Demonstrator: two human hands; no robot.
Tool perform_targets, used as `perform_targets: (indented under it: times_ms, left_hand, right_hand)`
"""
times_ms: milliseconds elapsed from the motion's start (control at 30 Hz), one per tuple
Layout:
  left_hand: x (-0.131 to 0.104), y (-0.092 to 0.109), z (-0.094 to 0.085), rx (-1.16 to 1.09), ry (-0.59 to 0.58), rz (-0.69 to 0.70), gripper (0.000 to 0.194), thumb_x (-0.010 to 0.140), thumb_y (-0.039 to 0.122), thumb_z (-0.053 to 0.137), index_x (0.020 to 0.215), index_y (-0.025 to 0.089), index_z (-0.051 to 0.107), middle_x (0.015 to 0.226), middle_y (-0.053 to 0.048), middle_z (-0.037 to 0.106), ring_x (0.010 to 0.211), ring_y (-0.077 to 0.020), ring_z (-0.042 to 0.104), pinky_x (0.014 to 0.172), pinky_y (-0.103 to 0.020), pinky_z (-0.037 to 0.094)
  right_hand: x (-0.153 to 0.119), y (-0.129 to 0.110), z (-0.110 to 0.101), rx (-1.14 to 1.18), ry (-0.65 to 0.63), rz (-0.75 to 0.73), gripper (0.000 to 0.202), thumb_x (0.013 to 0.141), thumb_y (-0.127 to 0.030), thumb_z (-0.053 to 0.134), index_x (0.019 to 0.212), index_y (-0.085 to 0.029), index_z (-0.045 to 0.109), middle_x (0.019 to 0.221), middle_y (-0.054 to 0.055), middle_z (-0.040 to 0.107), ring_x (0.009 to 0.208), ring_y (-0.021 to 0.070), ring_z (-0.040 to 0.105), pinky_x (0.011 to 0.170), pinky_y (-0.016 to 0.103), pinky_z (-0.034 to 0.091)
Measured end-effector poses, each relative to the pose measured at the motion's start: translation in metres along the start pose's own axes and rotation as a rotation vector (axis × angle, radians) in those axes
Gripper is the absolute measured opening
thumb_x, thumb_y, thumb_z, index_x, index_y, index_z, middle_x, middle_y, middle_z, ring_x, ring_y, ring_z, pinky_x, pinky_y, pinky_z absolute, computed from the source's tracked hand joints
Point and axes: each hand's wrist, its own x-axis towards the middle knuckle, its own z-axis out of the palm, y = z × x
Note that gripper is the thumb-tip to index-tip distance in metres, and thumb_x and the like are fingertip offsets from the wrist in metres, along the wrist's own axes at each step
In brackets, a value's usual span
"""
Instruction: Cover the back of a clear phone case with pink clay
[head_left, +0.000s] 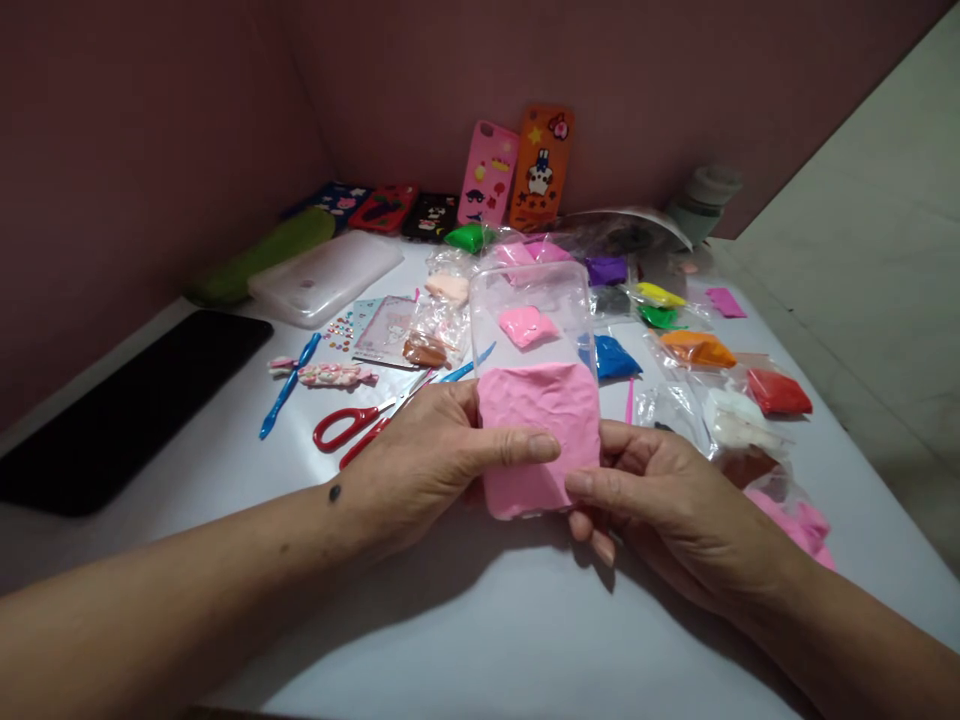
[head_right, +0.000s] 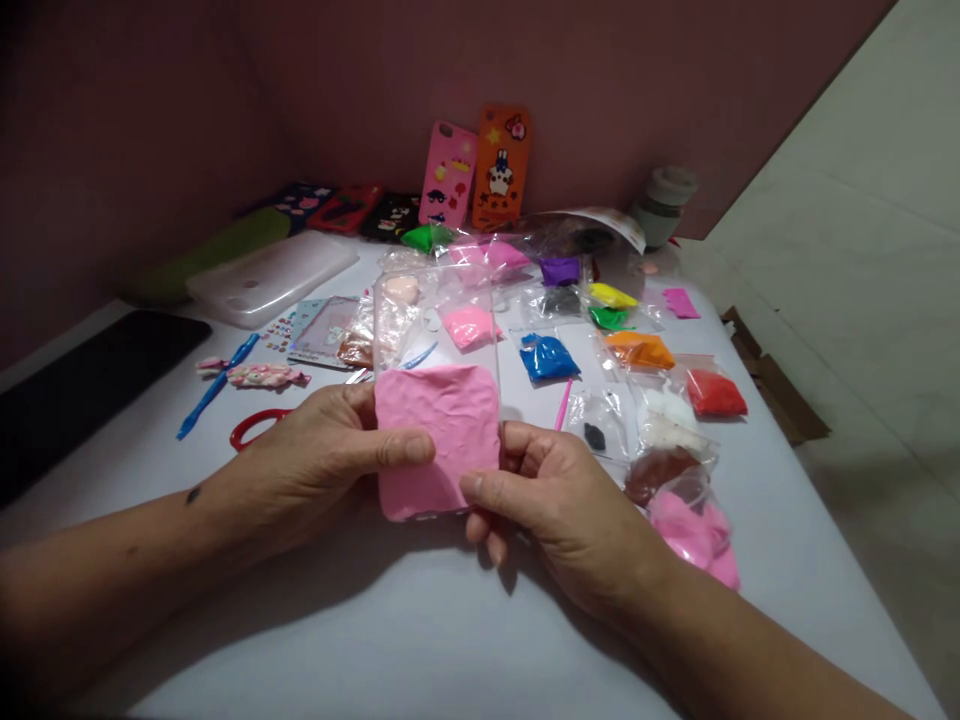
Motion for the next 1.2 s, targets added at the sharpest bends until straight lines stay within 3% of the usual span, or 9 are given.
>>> perform_targets:
  times_ms: [133, 267, 367, 467, 567, 733, 900, 1200]
  left_hand:
    - [0.0, 0.005, -0.001, -0.004, 0.008, -0.053, 0.031, 0.073, 0.034, 0.072, 0.095, 0.012, 0.067, 0.075, -0.006, 0.068, 0.063, -0.0161, 0.062, 0.053, -0.023, 0.045]
    - [0.001, 0.007, -0.002, -0.028, 0.017, -0.033, 0.019, 0.076, 0.031, 0.068, 0.08, 0.013, 0.065, 0.057, 0.0, 0.057, 0.045, -0.009, 0.047, 0.041, -0.02, 0.036]
    - [0.0, 0.007, -0.003, -0.024, 0.019, -0.006, 0.009, 0.077, 0.022, 0.063, 0.075, 0.013, 0.064, 0.055, 0.001, 0.054, 0.045, -0.008, 0.045, 0.046, -0.021, 0.037]
    - [-0.001, 0.006, -0.001, 0.001, -0.001, -0.008, 0.004, 0.075, 0.017, 0.063, 0.074, 0.014, 0.065, 0.059, 0.0, 0.057, 0.048, -0.0083, 0.047, 0.05, -0.021, 0.04]
    - [-0.003, 0.005, 0.003, 0.0, -0.065, -0.044, 0.009, 0.078, 0.02, 0.064, 0.084, 0.015, 0.068, 0.066, 0.0, 0.061, 0.052, -0.0087, 0.05, 0.053, -0.021, 0.042]
    - [-0.005, 0.003, 0.01, 0.017, -0.161, -0.07, 0.02, 0.08, 0.027, 0.067, 0.097, 0.018, 0.068, 0.075, -0.001, 0.063, 0.058, -0.0093, 0.052, 0.056, -0.021, 0.044]
    - [-0.005, 0.005, 0.008, 0.085, -0.116, -0.059, 0.019, 0.08, 0.028, 0.067, 0.095, 0.017, 0.069, 0.072, -0.001, 0.062, 0.057, -0.009, 0.05, 0.054, -0.021, 0.039]
    - [-0.001, 0.006, 0.0, 0.087, -0.062, -0.047, 0.012, 0.074, 0.024, 0.07, 0.081, 0.014, 0.07, 0.063, -0.002, 0.063, 0.059, -0.0142, 0.059, 0.057, -0.025, 0.044]
  right_hand:
    - [0.001, -0.001, 0.001, 0.047, 0.031, 0.021, 0.015, 0.08, -0.025, 0.07, 0.088, -0.014, 0.064, 0.06, 0.001, 0.063, 0.046, 0.0066, 0.051, 0.047, 0.017, 0.041]
    - [-0.001, -0.001, 0.0, 0.069, 0.032, 0.01, 0.014, 0.08, -0.023, 0.068, 0.088, -0.012, 0.064, 0.062, 0.003, 0.065, 0.045, 0.0083, 0.053, 0.047, 0.02, 0.043]
    - [-0.002, -0.003, 0.001, 0.078, 0.002, -0.022, 0.016, 0.079, -0.018, 0.067, 0.094, -0.012, 0.066, 0.066, 0.004, 0.066, 0.05, 0.0091, 0.056, 0.05, 0.02, 0.045]
    - [-0.002, -0.007, 0.003, 0.153, -0.02, -0.063, 0.032, 0.073, -0.013, 0.072, 0.105, -0.014, 0.068, 0.08, 0.005, 0.07, 0.065, 0.0121, 0.062, 0.06, 0.022, 0.049]
    - [-0.003, -0.008, 0.006, 0.227, 0.016, -0.052, 0.038, 0.069, -0.016, 0.077, 0.106, -0.016, 0.069, 0.085, 0.006, 0.072, 0.072, 0.0159, 0.065, 0.07, 0.028, 0.051]
    - [-0.005, -0.008, 0.01, 0.129, 0.105, 0.023, 0.032, 0.064, -0.019, 0.081, 0.094, -0.014, 0.072, 0.08, 0.007, 0.071, 0.068, 0.0195, 0.064, 0.068, 0.033, 0.051]
    - [-0.008, -0.009, 0.011, 0.135, 0.112, 0.017, 0.021, 0.066, -0.016, 0.077, 0.087, -0.014, 0.072, 0.076, 0.005, 0.069, 0.066, 0.0173, 0.061, 0.067, 0.031, 0.048]
    - [-0.006, -0.006, 0.01, 0.202, 0.104, -0.012, 0.037, 0.069, -0.01, 0.074, 0.106, -0.017, 0.07, 0.085, 0.006, 0.072, 0.068, 0.0175, 0.064, 0.067, 0.031, 0.049]
